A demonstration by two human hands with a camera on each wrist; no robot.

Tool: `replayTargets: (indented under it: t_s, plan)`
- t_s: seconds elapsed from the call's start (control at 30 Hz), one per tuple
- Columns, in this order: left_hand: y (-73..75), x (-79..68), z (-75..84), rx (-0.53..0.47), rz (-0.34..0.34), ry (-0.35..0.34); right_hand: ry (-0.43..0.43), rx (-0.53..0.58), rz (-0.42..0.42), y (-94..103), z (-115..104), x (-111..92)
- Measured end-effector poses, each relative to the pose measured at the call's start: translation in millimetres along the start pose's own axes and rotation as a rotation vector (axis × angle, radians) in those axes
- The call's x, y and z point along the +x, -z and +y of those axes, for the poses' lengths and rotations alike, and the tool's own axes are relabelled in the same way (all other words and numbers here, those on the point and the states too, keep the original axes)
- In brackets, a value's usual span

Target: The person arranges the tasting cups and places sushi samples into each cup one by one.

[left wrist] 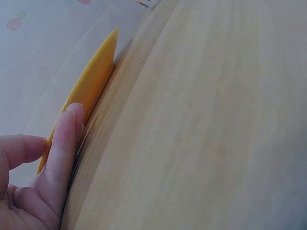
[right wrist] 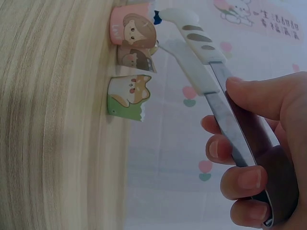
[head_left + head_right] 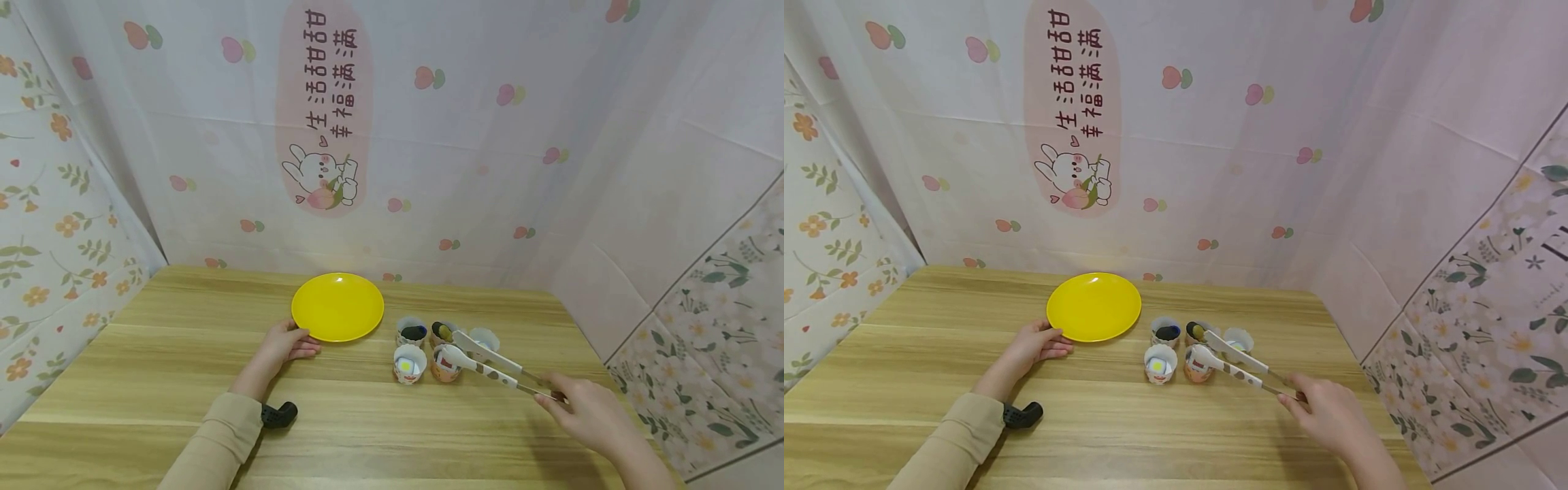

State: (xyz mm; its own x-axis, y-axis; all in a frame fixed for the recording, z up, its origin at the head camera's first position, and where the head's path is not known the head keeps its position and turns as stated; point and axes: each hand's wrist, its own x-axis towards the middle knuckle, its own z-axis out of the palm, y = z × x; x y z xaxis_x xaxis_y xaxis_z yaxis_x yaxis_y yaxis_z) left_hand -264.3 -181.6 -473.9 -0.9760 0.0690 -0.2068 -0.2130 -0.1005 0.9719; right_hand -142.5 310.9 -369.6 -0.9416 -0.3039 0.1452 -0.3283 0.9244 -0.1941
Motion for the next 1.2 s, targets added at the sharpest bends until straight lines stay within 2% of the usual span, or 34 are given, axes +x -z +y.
replayTargets:
  t_s: [0.17,0.37,0.6,1.03,1.2]
  plan:
    - [-0.1,0.7,-0.4,0.002,0.005,0.007,0.006,-0.007,0.031,-1.3,-0.3,-0.8]
    - [-0.2,1.1,-0.7,0.001,0.005,0.006,-0.012,-0.004,0.017,-2.5,0.2,0.8]
    - [-0.2,1.4,-0.9,-0.004,0.005,-0.005,0.001,0.037,0.045,-2.9,-2.3,1.7]
    - [0.3,2.3,-1.5,-0.006,0.001,0.004,-0.033,0.081,0.076,-3.4,-6.3,8.9]
    - [0.3,2.3,-1.4,-0.008,0.002,0.005,-0.049,0.106,0.111,-4.7,-6.8,11.4]
